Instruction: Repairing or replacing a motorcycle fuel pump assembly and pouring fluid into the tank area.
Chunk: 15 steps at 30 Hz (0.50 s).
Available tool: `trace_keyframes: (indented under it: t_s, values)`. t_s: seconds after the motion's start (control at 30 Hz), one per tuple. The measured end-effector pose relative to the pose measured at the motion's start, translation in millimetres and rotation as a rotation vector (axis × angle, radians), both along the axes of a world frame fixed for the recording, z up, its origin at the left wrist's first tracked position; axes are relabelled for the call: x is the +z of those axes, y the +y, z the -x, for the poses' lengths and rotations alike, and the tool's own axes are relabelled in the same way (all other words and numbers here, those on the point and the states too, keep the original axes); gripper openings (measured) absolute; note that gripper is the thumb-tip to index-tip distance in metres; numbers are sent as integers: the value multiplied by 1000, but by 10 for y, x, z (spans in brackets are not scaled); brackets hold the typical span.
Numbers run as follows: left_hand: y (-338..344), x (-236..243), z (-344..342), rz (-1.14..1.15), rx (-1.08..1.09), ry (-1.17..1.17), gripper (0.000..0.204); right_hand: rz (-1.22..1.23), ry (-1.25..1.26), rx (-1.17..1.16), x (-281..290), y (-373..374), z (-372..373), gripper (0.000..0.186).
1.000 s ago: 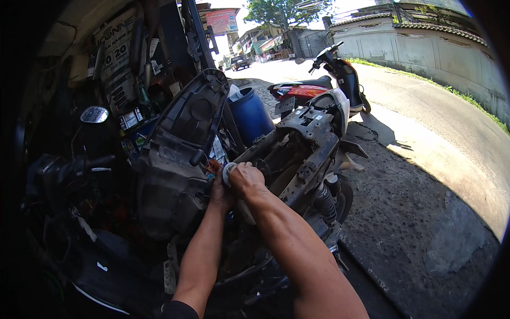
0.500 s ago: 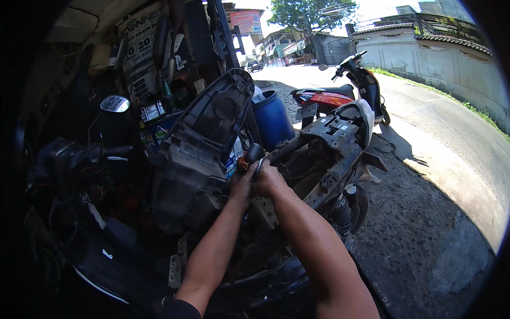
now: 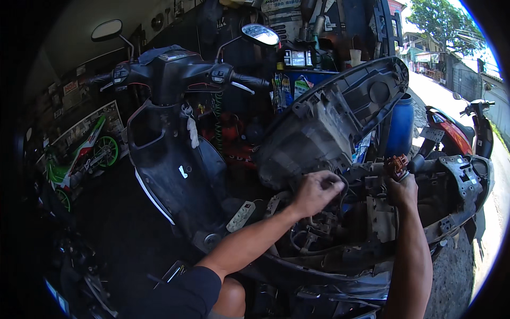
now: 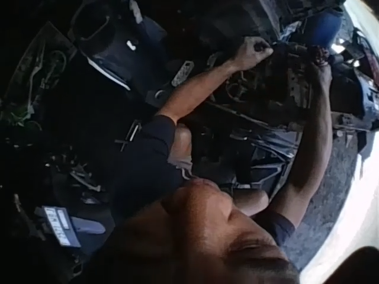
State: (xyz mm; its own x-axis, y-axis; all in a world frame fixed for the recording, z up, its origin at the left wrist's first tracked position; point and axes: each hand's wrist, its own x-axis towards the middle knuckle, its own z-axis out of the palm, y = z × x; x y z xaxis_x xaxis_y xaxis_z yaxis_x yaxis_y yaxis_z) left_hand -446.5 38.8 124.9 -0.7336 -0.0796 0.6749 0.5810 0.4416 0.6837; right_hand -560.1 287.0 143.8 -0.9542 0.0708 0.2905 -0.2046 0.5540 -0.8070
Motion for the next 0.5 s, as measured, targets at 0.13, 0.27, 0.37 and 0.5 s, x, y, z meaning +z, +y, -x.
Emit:
trace_keyframes:
  t_s: [0.13, 0.27, 0.37, 0.5]
  values:
    - [-1395, 393, -392, 209, 759, 327, 15, -38, -86, 28, 154, -180, -242, 56]
    - [-2781, 900, -474, 828, 1470, 249, 37, -35, 87, 46, -57, -69, -15, 57]
    - [-3025, 1305, -431, 973, 1660, -68, 36, -22, 76, 69, 83, 82, -152, 63]
    - [-3573, 1501, -602, 905, 1622, -221, 25, -103, -5, -2, 129, -125, -38, 69]
